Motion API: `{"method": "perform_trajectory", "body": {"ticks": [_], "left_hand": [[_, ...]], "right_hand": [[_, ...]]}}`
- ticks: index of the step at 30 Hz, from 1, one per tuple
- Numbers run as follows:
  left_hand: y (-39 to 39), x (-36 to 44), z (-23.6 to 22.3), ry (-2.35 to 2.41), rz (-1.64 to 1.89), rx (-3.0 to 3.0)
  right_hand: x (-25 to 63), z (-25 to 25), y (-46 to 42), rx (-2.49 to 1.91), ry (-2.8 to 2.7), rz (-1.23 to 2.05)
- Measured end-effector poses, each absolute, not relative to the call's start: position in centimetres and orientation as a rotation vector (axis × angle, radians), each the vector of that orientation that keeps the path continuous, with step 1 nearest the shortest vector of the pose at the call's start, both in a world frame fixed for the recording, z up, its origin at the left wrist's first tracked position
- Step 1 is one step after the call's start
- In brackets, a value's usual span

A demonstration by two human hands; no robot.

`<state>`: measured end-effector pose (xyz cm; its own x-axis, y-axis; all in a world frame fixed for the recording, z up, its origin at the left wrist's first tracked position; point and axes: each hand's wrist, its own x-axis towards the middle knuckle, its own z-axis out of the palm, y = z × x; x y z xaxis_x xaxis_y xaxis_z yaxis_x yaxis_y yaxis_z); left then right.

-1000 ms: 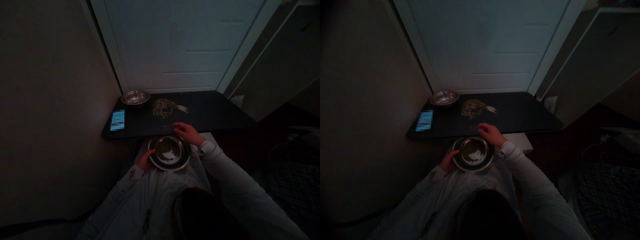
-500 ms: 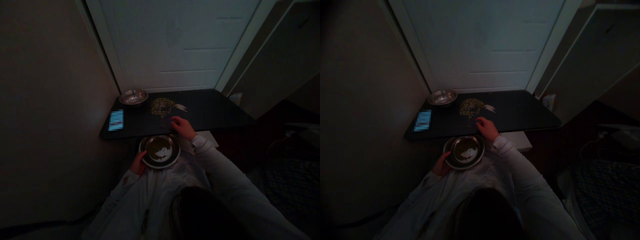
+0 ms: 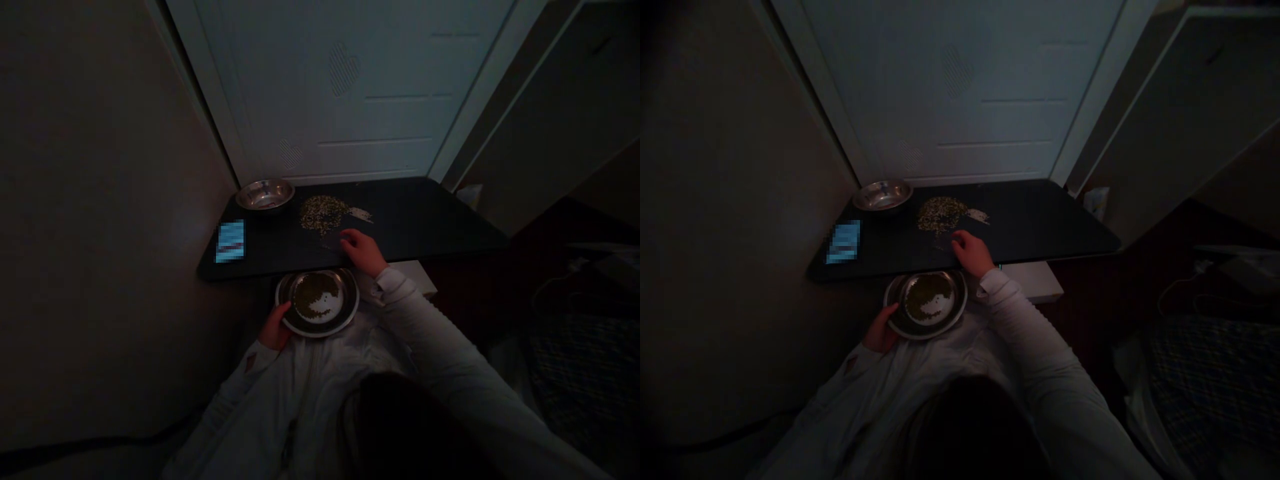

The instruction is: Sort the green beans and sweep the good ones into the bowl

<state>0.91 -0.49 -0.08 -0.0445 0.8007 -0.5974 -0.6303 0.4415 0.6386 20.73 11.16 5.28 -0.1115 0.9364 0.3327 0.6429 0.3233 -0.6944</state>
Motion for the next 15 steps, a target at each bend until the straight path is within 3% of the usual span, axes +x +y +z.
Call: {"method": "perform_trajectory", "body": {"ticks": [15], "left_hand": [[-0.6, 1.0, 0.1, 1.097, 1.185, 0.187]], "right_hand": [[19.7, 5.5, 11.5, -1.374, -1.960, 0.547]]}}
